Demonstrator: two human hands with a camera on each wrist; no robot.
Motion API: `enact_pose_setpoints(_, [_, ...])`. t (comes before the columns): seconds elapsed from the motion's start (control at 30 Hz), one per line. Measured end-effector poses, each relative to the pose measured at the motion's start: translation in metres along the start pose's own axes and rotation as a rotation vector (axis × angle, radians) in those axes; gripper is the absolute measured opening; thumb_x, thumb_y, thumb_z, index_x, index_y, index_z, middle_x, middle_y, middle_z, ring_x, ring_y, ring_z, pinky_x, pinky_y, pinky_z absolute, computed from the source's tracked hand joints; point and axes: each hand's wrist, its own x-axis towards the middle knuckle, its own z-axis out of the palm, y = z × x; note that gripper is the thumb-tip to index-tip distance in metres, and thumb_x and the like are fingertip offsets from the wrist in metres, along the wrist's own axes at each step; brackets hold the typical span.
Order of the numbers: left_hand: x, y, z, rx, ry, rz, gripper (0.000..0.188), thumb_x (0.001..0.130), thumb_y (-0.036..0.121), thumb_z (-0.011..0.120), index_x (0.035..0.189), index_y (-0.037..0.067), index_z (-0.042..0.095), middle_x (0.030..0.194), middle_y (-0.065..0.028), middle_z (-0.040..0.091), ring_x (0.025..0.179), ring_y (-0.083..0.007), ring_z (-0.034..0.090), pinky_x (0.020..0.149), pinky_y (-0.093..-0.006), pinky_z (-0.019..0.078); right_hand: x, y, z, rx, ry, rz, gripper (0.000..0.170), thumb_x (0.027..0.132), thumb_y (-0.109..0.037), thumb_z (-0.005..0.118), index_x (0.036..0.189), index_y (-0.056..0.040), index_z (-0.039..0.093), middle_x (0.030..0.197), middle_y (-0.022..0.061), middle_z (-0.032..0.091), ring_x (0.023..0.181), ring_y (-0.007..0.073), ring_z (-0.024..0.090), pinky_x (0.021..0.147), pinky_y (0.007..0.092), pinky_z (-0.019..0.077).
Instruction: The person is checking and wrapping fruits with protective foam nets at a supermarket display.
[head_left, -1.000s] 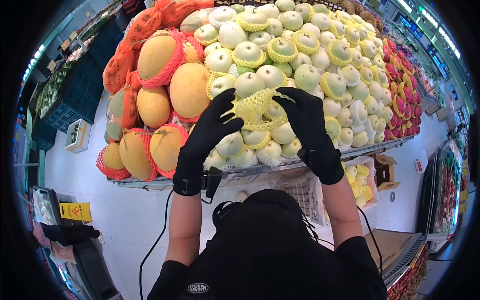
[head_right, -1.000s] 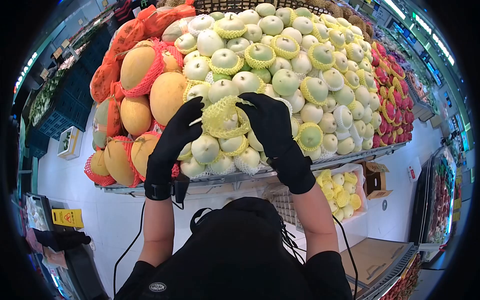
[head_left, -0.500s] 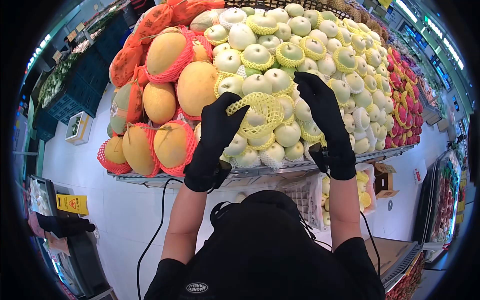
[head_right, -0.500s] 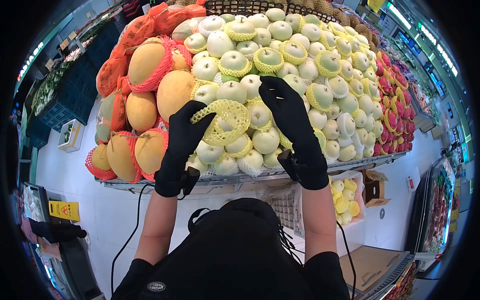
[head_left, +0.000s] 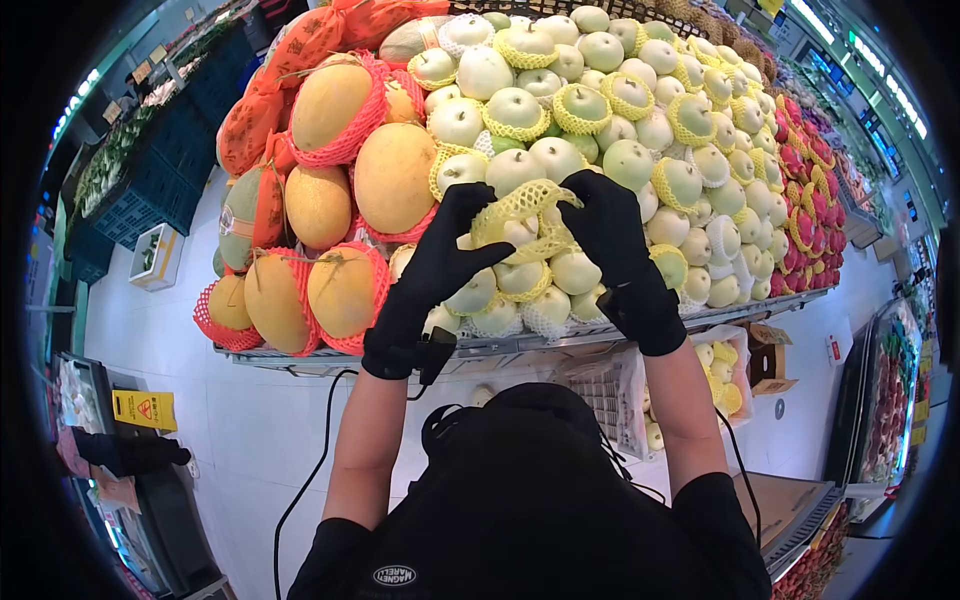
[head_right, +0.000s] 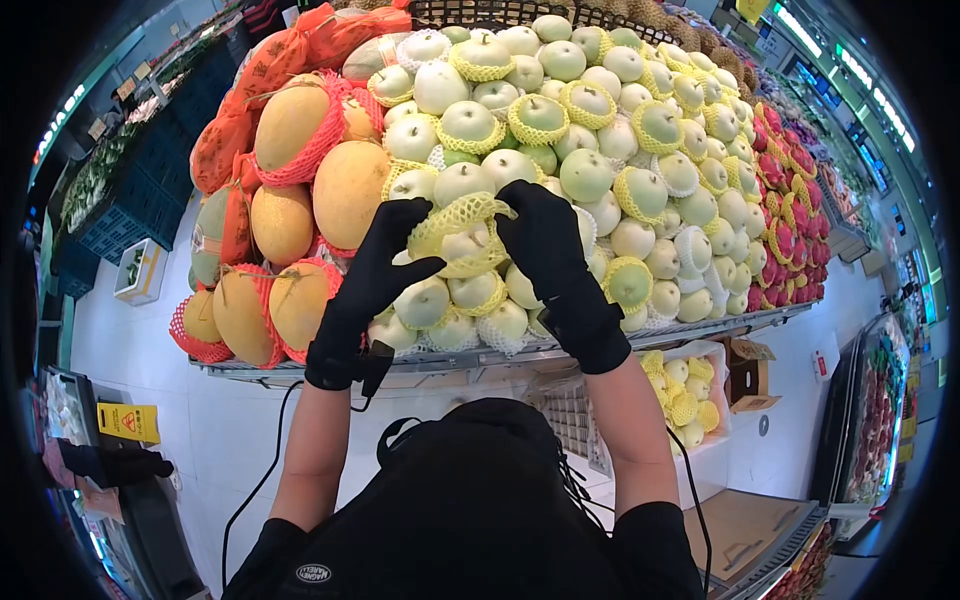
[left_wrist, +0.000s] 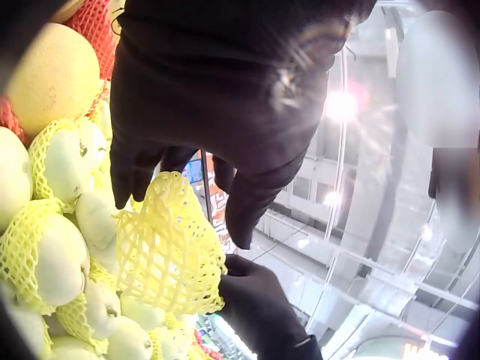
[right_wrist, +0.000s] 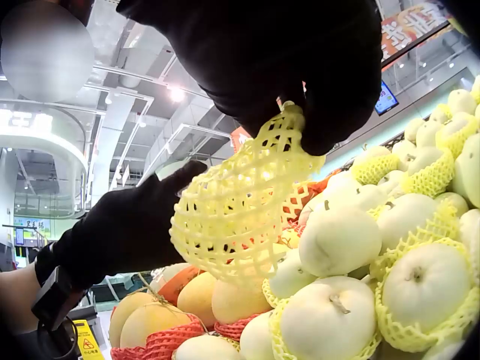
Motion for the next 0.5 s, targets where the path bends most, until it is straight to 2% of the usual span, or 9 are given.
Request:
enact_pose_setpoints(0.03, [0.001, 0.003, -0.004, -0.052, -0.064, 0.004, 0.039, 0.082, 0.004, 0.073, 0.117, 0.004, 0.056, 0.141, -0.0121, 0.044, 0.133, -0.0221, 0.041, 0.109, -0.0376, 0.0365, 0.001, 0.001, 0.001, -0.01, 0.0, 0.001, 0.021, 0.075, -0.011, 0.07, 0.094, -0.0045, 0.065, 0.089, 0.0131, 0.068, 0.085, 0.0312, 0.065, 0.075, 0.0389, 0.0517])
enact_pose_setpoints(0.13, [0.003, 0.004, -0.017, 0.084, -0.133, 0.071, 0.026, 0.086, 0.005, 0.069, 0.11, 0.005, 0.061, 0.148, -0.0149, 0.039, 0.138, -0.0228, 0.036, 0.108, -0.0371, 0.0371, 0.001, 0.003, 0.007, -0.016, -0.011, 0.007, 0.021, 0.075, -0.012, 0.07, 0.094, -0.0043, 0.066, 0.088, 0.0129, 0.068, 0.085, 0.031, 0.066, 0.075, 0.0392, 0.052])
enact_pose_setpoints(0.17, [0.001, 0.006, -0.017, 0.299, -0.125, 0.15, 0.024, 0.087, 0.006, 0.066, 0.111, 0.006, 0.065, 0.149, -0.0175, 0.039, 0.137, -0.0242, 0.04, 0.104, -0.0355, 0.0415, 0.001, 0.002, 0.01, -0.003, -0.02, 0.011, 0.021, 0.075, -0.012, 0.07, 0.095, -0.0043, 0.066, 0.088, 0.013, 0.068, 0.085, 0.031, 0.066, 0.075, 0.0392, 0.052])
enact_pose_setpoints(0.27, [-0.001, -0.015, -0.014, 0.34, -0.009, -0.079, 0.032, 0.085, 0.009, 0.068, 0.117, 0.009, 0.066, 0.142, -0.0216, 0.046, 0.127, -0.0293, 0.051, 0.095, -0.0351, 0.0476, 0.001, 0.0, 0.017, 0.028, -0.036, 0.017, 0.021, 0.076, -0.012, 0.069, 0.095, -0.0042, 0.066, 0.089, 0.0136, 0.068, 0.085, 0.0311, 0.066, 0.076, 0.0391, 0.052])
enact_pose_setpoints(0.3, [-0.002, -0.017, -0.016, 0.359, 0.023, -0.164, 0.043, 0.082, 0.006, 0.069, 0.124, 0.007, 0.062, 0.137, -0.0227, 0.05, 0.118, -0.0308, 0.058, 0.083, -0.0339, 0.0538, 0.001, -0.001, 0.019, 0.037, -0.039, 0.02, 0.021, 0.076, -0.013, 0.069, 0.096, -0.0042, 0.066, 0.089, 0.0139, 0.068, 0.085, 0.0312, 0.066, 0.077, 0.0391, 0.052])
enact_pose_setpoints(0.4, [-0.008, -0.021, -0.007, 0.362, 0.125, -0.05, 0.051, 0.078, 0.004, 0.071, 0.128, 0.006, 0.059, 0.139, -0.0238, 0.048, 0.116, -0.0314, 0.059, 0.079, -0.0332, 0.055, -0.004, 0.005, 0.031, 0.052, -0.011, 0.032, 0.019, 0.077, -0.011, 0.069, 0.095, -0.0046, 0.068, 0.084, 0.0097, 0.069, 0.078, 0.0222, 0.067, 0.072, 0.0321, 0.052])
enact_pose_setpoints(0.43, [-0.009, -0.021, -0.005, 0.367, 0.105, -0.04, 0.06, 0.075, 0.0, 0.07, 0.132, 0.005, 0.054, 0.14, -0.025, 0.046, 0.115, -0.0325, 0.059, 0.083, -0.0338, 0.0542, -0.006, 0.008, 0.034, 0.064, -0.079, 0.1, 0.027, 0.079, -0.016, 0.071, 0.104, -0.0049, 0.066, 0.092, 0.0095, 0.069, 0.079, 0.02, 0.066, 0.073, 0.0316, 0.0518])
enact_pose_setpoints(0.5, [-0.013, -0.025, -0.003, 0.491, 0.137, 0.005, 0.063, 0.075, -0.002, 0.071, 0.134, 0.006, 0.053, 0.137, -0.0212, 0.05, 0.108, -0.0262, 0.062, 0.081, -0.031, 0.0545, -0.005, 0.01, 0.031, 0.13, -0.207, 0.124, 0.037, 0.081, -0.021, 0.073, 0.113, -0.0056, 0.063, 0.099, 0.0093, 0.067, 0.079, 0.0183, 0.064, 0.074, 0.0313, 0.0517])
